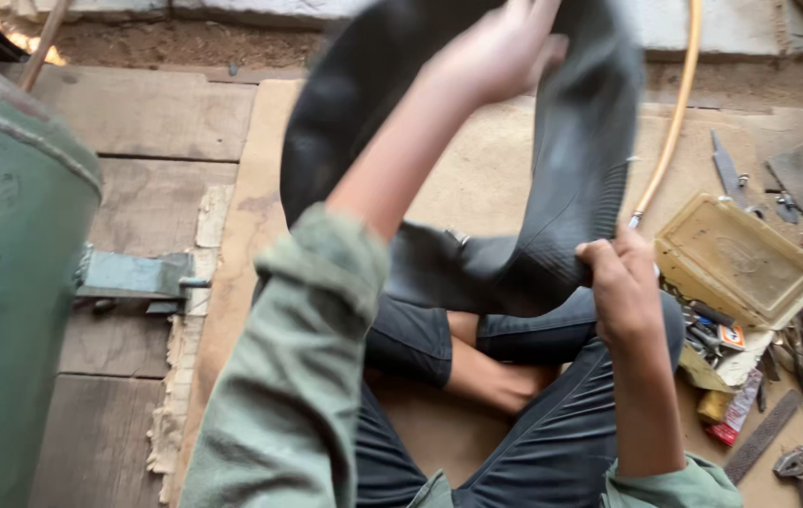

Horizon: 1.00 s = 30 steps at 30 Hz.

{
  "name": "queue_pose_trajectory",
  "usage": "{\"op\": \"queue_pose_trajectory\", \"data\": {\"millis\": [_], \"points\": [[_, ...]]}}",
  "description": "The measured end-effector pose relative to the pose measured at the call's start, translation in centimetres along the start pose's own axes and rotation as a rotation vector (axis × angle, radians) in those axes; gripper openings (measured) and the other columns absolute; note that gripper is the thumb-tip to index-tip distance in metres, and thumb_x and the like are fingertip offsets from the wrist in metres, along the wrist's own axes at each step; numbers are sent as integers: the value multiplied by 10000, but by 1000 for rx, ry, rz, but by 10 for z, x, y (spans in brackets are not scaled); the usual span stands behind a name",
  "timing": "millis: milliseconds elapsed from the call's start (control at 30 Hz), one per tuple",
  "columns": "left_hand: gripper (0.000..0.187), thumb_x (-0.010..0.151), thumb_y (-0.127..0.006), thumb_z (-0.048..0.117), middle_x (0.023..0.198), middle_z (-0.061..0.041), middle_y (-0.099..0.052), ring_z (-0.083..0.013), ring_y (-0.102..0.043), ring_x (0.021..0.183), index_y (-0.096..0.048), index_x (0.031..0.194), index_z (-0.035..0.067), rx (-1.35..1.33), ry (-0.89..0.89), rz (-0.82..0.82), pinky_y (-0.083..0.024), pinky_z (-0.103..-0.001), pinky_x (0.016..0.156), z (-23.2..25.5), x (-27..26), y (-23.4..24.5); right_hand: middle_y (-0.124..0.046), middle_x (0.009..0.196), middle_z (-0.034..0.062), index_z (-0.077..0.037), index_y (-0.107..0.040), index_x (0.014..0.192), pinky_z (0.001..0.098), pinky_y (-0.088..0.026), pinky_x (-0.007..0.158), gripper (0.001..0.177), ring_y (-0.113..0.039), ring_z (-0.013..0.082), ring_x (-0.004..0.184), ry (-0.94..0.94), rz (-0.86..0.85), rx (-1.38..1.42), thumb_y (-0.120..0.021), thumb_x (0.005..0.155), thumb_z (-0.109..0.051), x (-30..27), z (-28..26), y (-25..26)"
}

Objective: The person sits on the floor and uses a metal file to smooth the surface of a large, black rubber sheet. They hold the rubber with one hand and repeatedly rub the file across the material to flatten ridges and texture.

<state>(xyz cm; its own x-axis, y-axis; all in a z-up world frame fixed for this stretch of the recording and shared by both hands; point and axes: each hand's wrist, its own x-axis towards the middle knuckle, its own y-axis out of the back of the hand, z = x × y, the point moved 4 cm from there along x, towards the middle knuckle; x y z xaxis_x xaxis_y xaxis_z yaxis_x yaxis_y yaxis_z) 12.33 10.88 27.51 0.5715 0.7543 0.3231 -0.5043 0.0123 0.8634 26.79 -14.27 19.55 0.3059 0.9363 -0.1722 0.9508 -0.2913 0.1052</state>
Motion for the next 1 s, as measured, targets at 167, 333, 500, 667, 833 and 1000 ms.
{"op": "queue_pose_trajectory", "data": {"millis": [167, 333, 500, 667, 833, 1000], "points": [[843, 972, -386, 704, 1243, -362, -634, -485, -602, 1208, -597, 1331, -29, -462, 471, -374, -472, -484, 1034, -23, -117, -140, -612, 825, 6, -7, -595, 961, 264, -504, 644, 66, -568, 99, 686, -145, -34, 256, -552, 930, -46, 1, 38, -10], [859, 939, -379, 749, 888, -221, -770, -297, -744, 917, -745, 898, -27, -713, 659, -508, -563, -386, 862, 0, -226, -179, -606, 889, 20, -19, -585, 936, 262, -499, 746, 14, -571, 103, 782, -145, 29, 443, -573, 941, -13, -26, 52, -22], [887, 934, -368, 810, 824, -168, -719, -249, -679, 847, -720, 913, -3, -846, 432, -534, -531, -369, 777, 24, -245, -157, -565, 879, 28, 53, -527, 999, 265, -432, 706, 106, -504, 104, 789, -217, 85, 398, -573, 1005, -43, -78, 62, -32], [977, 890, -391, 820, 829, -208, -719, -298, -680, 812, -785, 933, -73, -756, 681, -845, -520, -414, 739, 33, -247, -130, -667, 928, 15, 36, -589, 1213, 232, -471, 728, 280, -566, 59, 808, -21, -116, 7, -559, 968, -96, -118, 56, -59], [969, 830, -701, 670, 977, -334, -675, -452, -682, 1000, -538, 1357, -126, -598, 413, -495, -519, -455, 905, 88, -278, -73, -613, 684, 181, 53, -609, 1102, 403, -454, 556, 214, -520, 253, 545, -276, -177, -349, -595, 937, -83, -140, 64, -63], [502, 966, -625, 279, 1242, -344, -640, -488, -596, 1153, -622, 1308, -89, -498, 302, -102, -470, -489, 994, 129, -295, -52, -692, 927, 202, 89, -595, 1081, 420, -539, 778, 234, -697, 315, 884, 158, -288, -341, -631, 890, -40, -151, 76, -61]]}}
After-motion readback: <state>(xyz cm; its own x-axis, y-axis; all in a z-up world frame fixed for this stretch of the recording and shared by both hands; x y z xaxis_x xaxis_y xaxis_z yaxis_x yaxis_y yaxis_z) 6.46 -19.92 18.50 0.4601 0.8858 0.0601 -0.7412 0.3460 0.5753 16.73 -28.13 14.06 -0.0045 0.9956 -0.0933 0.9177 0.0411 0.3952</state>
